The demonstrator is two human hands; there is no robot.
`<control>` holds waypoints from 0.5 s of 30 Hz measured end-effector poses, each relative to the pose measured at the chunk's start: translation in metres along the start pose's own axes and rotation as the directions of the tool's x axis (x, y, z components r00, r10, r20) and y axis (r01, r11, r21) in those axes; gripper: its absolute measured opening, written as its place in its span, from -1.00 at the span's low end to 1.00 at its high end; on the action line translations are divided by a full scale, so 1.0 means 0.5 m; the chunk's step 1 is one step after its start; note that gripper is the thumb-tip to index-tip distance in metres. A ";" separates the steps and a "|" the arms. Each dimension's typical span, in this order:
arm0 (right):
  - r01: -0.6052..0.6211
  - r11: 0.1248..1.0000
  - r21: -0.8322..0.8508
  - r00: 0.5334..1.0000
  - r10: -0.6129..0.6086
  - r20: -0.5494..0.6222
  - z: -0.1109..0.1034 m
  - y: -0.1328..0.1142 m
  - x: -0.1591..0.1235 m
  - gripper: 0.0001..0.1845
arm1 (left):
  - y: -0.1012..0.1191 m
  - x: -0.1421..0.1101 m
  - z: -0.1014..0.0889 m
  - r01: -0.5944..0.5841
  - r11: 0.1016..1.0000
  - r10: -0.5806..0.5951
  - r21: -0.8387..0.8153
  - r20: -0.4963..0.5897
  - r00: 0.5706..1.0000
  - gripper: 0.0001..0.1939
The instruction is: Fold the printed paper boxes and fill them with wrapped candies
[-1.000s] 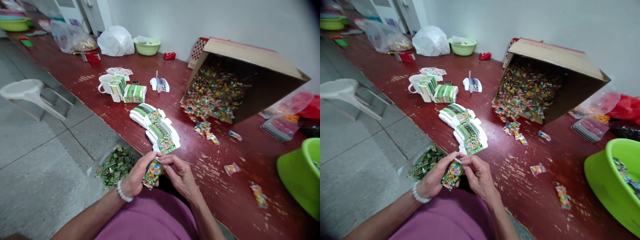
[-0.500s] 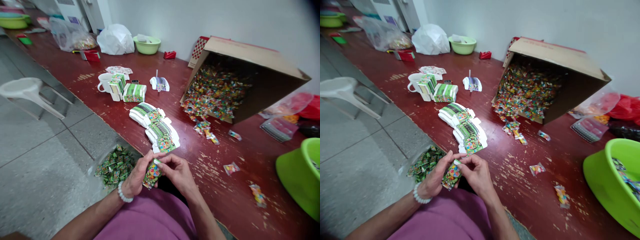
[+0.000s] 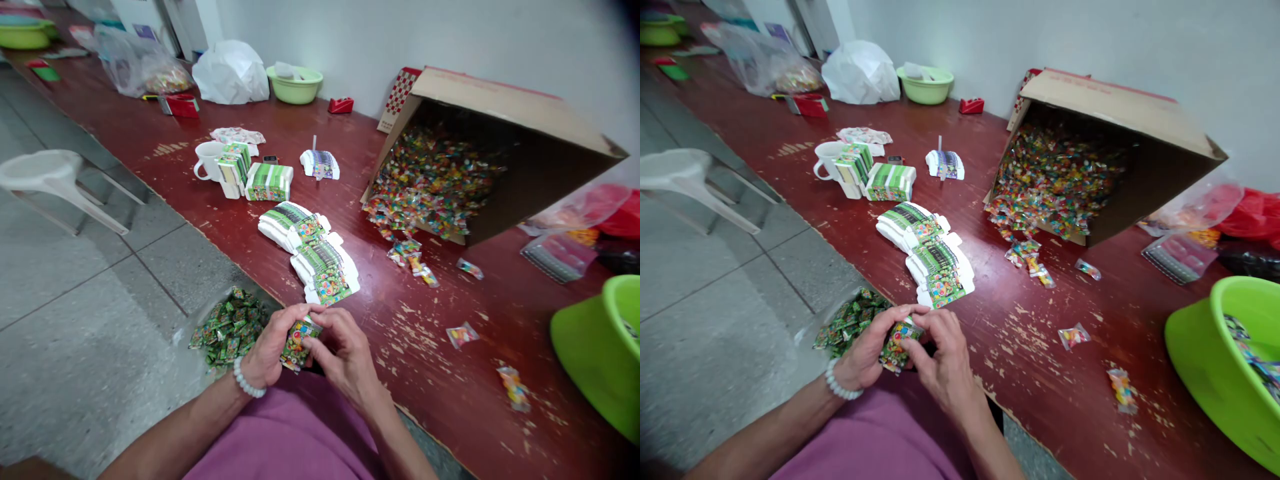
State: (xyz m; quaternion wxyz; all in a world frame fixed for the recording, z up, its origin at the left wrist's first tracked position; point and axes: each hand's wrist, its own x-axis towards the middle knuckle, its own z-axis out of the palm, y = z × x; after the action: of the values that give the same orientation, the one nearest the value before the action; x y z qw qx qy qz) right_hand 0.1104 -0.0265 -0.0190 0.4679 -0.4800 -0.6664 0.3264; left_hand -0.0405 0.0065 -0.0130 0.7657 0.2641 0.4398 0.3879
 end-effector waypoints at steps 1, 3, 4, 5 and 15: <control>0.040 0.996 -0.076 0.999 -0.040 0.003 0.004 -0.001 -0.004 -0.61 | -0.004 0.003 -0.004 -0.021 1.000 0.021 0.008 -0.011 1.000 -0.71; 0.096 0.971 -0.219 0.995 -0.091 0.035 0.012 -0.005 -0.010 -0.39 | -0.009 0.008 -0.007 -0.045 0.999 0.045 0.020 -0.016 0.999 -0.71; 0.106 0.954 -0.280 0.994 -0.093 0.057 0.015 -0.009 -0.011 -0.29 | -0.009 0.010 -0.006 -0.044 0.999 0.044 0.014 -0.013 0.999 -0.71; 0.103 0.937 -0.334 0.994 -0.082 0.076 0.019 -0.013 -0.012 -0.21 | -0.008 0.011 -0.005 -0.041 0.999 0.041 0.002 -0.009 0.999 -0.70; 0.116 0.887 -0.446 0.990 -0.068 0.122 0.056 -0.011 0.021 -0.13 | -0.002 0.017 -0.020 -0.166 0.982 0.171 0.089 -0.049 0.984 -0.67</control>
State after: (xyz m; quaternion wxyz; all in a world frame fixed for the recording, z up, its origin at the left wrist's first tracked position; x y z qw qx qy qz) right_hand 0.0811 -0.0182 -0.0206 0.3235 -0.5258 -0.7694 0.1642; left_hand -0.0462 0.0136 -0.0222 0.7057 0.3215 0.4533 0.4396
